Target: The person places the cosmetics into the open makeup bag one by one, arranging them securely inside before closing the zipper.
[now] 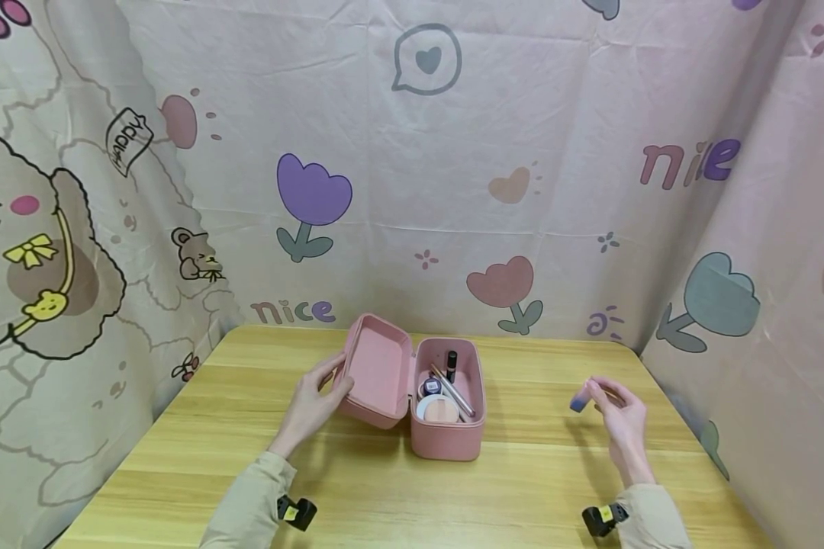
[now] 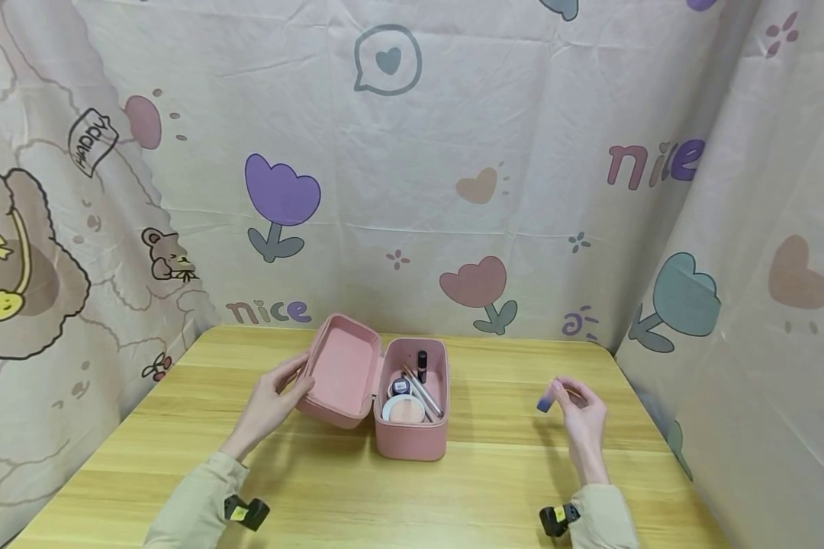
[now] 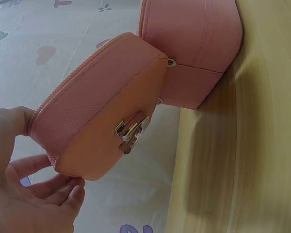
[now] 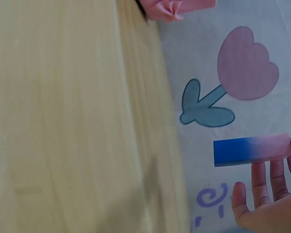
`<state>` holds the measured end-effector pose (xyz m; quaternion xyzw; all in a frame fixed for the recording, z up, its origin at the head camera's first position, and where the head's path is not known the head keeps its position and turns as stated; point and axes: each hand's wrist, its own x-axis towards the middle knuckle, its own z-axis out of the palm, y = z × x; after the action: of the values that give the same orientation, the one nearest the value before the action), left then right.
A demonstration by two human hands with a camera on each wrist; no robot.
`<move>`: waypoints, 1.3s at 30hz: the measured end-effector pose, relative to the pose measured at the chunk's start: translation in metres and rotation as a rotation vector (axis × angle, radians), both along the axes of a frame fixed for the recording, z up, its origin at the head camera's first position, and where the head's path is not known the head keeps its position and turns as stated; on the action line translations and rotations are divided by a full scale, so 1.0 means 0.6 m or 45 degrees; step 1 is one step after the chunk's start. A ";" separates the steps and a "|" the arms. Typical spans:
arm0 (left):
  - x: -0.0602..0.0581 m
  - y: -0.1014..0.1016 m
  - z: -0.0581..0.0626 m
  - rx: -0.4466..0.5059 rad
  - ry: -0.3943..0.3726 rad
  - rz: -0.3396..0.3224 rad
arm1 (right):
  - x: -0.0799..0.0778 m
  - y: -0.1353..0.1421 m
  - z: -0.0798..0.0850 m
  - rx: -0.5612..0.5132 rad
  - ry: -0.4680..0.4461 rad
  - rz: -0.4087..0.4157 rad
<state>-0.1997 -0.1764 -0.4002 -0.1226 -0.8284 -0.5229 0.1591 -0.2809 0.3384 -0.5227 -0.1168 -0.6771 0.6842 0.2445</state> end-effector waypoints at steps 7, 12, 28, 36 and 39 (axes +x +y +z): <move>0.000 0.000 -0.001 0.003 0.009 -0.005 | 0.004 -0.011 0.022 -0.027 0.135 0.235; 0.000 0.000 0.000 0.001 0.006 0.001 | -0.011 -0.013 0.018 -0.045 0.194 0.312; 0.002 0.000 0.001 -0.009 0.002 0.006 | 0.049 -0.129 0.163 -0.014 0.204 0.482; 0.000 0.000 -0.001 -0.014 0.006 0.012 | 0.072 -0.174 0.223 0.135 0.042 0.455; 0.000 0.000 -0.001 -0.017 0.000 0.011 | 0.068 -0.182 0.230 0.134 0.060 0.498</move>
<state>-0.2000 -0.1765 -0.4008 -0.1201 -0.8324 -0.5167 0.1606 -0.2399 0.2290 -0.3848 0.0459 -0.7157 0.6849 0.1283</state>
